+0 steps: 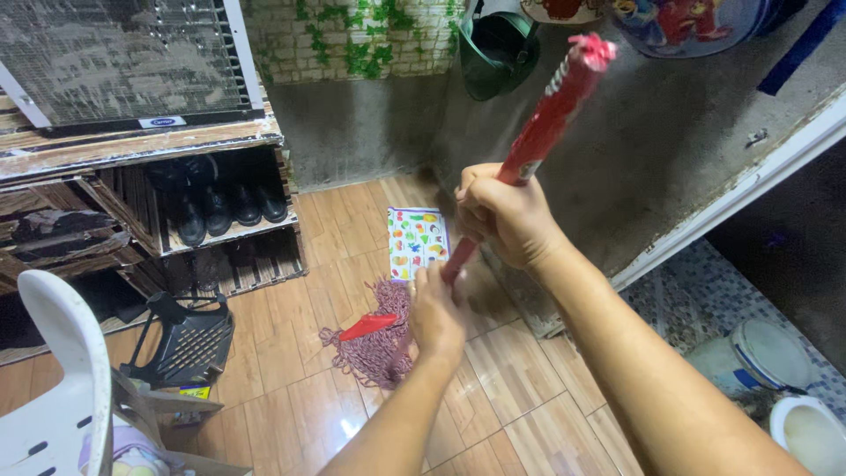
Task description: The person assembles a red mop by inserting the handle into the mop head and twisting to lock it. They then retrieve a light blue USB cable from a hanging bag and coil it in their hands.
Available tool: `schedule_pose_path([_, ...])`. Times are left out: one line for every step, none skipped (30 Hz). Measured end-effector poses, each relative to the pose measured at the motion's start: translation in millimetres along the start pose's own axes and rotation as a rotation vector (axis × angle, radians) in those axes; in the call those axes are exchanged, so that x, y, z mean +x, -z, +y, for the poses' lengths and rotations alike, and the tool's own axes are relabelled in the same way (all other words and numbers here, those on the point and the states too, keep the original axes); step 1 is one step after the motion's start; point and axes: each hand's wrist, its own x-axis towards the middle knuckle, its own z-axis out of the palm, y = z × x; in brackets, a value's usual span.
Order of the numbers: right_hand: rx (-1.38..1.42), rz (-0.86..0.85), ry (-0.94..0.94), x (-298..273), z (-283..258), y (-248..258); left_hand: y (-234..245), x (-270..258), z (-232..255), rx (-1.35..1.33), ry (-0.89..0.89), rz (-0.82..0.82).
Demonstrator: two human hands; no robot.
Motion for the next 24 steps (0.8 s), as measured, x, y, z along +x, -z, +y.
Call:
schedule_pose_path([-0.021,0.009,0.006,0,-3,1,-1,-2,3,-0.012,0.0,-0.006])
schedule_pose_path([-0.041,0.019,0.009,-1,-5,2,-1,-5,5,-0.024,0.002,-0.015])
schedule_pose_path([-0.062,0.029,0.013,-2,-6,1,1,-7,6,-0.036,0.004,-0.023])
schedule_pose_path([-0.055,0.032,0.02,-4,-9,2,1,-6,8,-0.029,-0.003,-0.021])
schedule_pose_path([-0.049,0.035,0.027,-6,-11,2,1,-3,11,-0.023,-0.01,-0.02])
schedule_pose_path([-0.041,0.037,0.033,-8,-12,1,1,0,12,-0.015,-0.017,-0.019])
schedule_pose_path([-0.058,0.03,0.075,-10,-14,2,1,3,13,-0.016,-0.031,-0.013])
schedule_pose_path([-0.076,0.02,0.119,-11,-15,1,2,10,14,-0.017,-0.047,-0.004])
schedule_pose_path([-0.094,0.011,0.163,-11,-17,1,2,16,14,-0.018,-0.063,0.004])
schedule_pose_path([-0.077,0.015,0.178,-11,-17,1,2,21,14,-0.022,-0.07,0.009])
schedule_pose_path([-0.059,0.019,0.194,-12,-18,0,2,26,14,-0.025,-0.078,0.014])
schedule_pose_path([-0.042,0.023,0.21,-11,-18,0,2,30,12,-0.029,-0.086,0.018])
schedule_pose_path([-0.036,0.024,0.228,-11,-17,0,1,34,11,-0.031,-0.092,0.022])
schedule_pose_path([-0.031,0.022,0.246,-10,-16,-1,0,37,9,-0.032,-0.096,0.028])
schedule_pose_path([-0.025,0.02,0.264,-9,-15,-1,-1,40,6,-0.033,-0.1,0.034])
schedule_pose_path([-0.029,0.032,0.265,-8,-13,-1,-1,41,2,-0.054,-0.117,0.036])
schedule_pose_path([-0.034,0.043,0.267,-7,-10,-2,-2,42,-2,-0.076,-0.134,0.039])
schedule_pose_path([-0.04,0.055,0.269,-7,-7,-3,-3,43,-6,-0.099,-0.152,0.041])
schedule_pose_path([-0.055,0.067,0.253,-6,-4,-3,-4,43,-10,-0.114,-0.151,0.022])
schedule_pose_path([-0.068,0.078,0.235,-6,-2,-3,-4,42,-14,-0.128,-0.149,0.004])
schedule_pose_path([-0.081,0.089,0.218,-6,1,-3,-5,42,-17,-0.141,-0.146,-0.014])
schedule_pose_path([-0.087,0.093,0.219,-6,2,-4,-5,42,-19,-0.139,-0.146,-0.012])
schedule_pose_path([-0.094,0.096,0.219,-5,3,-4,-5,42,-21,-0.136,-0.145,-0.01])
schedule_pose_path([-0.101,0.101,0.221,-5,3,-4,-5,42,-20,-0.135,-0.146,-0.01])
